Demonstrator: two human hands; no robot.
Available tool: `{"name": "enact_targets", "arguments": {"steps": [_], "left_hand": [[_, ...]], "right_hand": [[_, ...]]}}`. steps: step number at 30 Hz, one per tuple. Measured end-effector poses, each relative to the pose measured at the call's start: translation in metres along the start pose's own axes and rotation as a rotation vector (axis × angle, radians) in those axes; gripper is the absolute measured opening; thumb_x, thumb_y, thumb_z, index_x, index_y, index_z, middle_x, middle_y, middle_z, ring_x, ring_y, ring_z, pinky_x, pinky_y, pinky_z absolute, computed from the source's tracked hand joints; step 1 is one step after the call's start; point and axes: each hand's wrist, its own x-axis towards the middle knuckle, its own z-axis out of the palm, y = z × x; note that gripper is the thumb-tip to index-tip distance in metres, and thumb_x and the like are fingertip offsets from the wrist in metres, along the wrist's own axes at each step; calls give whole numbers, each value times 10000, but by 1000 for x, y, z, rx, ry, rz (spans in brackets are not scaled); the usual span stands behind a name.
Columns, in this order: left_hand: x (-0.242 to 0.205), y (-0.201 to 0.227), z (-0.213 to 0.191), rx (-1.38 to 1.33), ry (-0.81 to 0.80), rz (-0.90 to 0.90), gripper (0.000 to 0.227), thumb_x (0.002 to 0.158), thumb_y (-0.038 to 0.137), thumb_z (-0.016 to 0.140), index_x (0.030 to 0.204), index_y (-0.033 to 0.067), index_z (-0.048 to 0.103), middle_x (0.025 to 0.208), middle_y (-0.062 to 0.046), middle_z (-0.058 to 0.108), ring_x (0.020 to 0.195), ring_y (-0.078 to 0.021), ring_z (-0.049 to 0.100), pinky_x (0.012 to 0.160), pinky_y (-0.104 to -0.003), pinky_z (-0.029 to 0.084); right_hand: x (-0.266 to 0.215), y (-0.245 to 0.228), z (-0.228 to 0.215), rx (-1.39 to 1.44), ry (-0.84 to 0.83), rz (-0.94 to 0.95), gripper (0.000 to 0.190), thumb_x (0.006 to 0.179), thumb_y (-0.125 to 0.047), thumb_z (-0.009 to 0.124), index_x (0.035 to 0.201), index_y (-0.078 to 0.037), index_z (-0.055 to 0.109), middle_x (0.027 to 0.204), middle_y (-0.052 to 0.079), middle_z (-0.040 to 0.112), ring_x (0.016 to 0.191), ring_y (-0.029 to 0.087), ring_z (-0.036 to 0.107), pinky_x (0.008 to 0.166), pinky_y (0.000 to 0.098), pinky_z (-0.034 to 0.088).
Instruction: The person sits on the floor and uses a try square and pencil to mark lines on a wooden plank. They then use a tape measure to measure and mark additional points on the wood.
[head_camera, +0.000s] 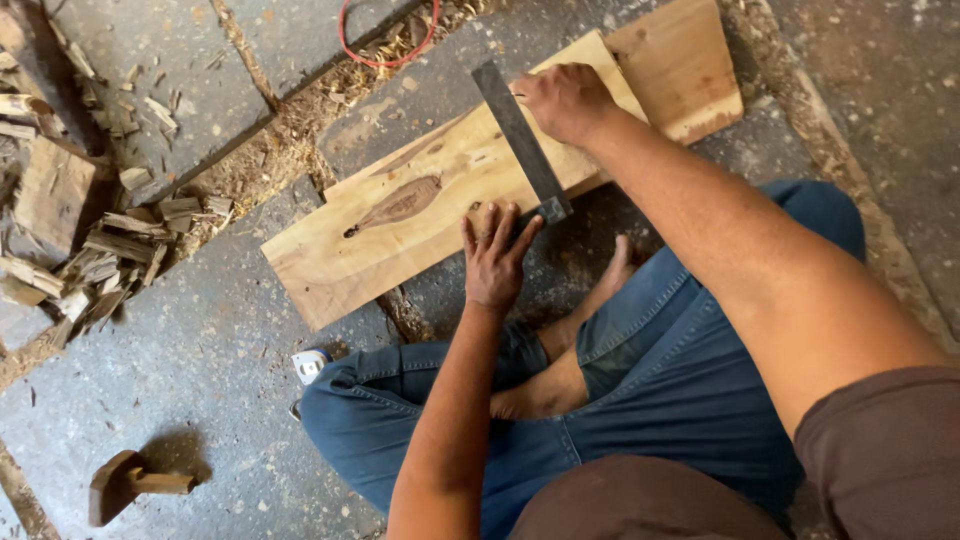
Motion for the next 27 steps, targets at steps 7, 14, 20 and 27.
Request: {"name": "enact_targets", "arguments": {"steps": [7, 14, 20, 27], "left_hand": [[5, 1, -4, 64, 1, 13, 669, 904, 3, 549, 1474, 352, 575, 1579, -69, 492, 1513, -340, 382, 1251, -660, 163], [5, -1, 1, 66, 17, 19, 650, 913, 12, 552, 1467, 350, 579, 1572, -73, 491, 1508, -340, 385, 1244, -661, 167], [7, -2, 2, 60, -5, 10, 630, 907, 30, 557, 1453, 342, 589, 1554, -81, 510, 1491, -343, 403, 1234, -667, 185], [9, 0, -3, 52, 27, 15, 631, 893, 34, 564, 1437, 352, 595, 1541, -84, 516, 1482, -351, 411, 1216, -681, 193]], "right_hand": [[-4, -6, -2, -6, -84, 104, 191, 987, -116, 503, 1064, -85, 675, 876, 206, 723, 820, 383, 722, 732, 525, 580], [8, -10, 0, 21, -145, 123, 177, 976, -80, 484, 1088, -36, 614, 914, 225, 715, 907, 383, 707, 767, 527, 574], [-40, -6, -3, -130, -270, -16, 156, 961, -93, 523, 1016, -68, 667, 982, 218, 734, 950, 386, 712, 805, 527, 579], [-156, -41, -42, -105, -821, -5, 216, 813, -161, 664, 963, -109, 811, 1034, 154, 759, 1015, 342, 710, 867, 474, 591]]}}
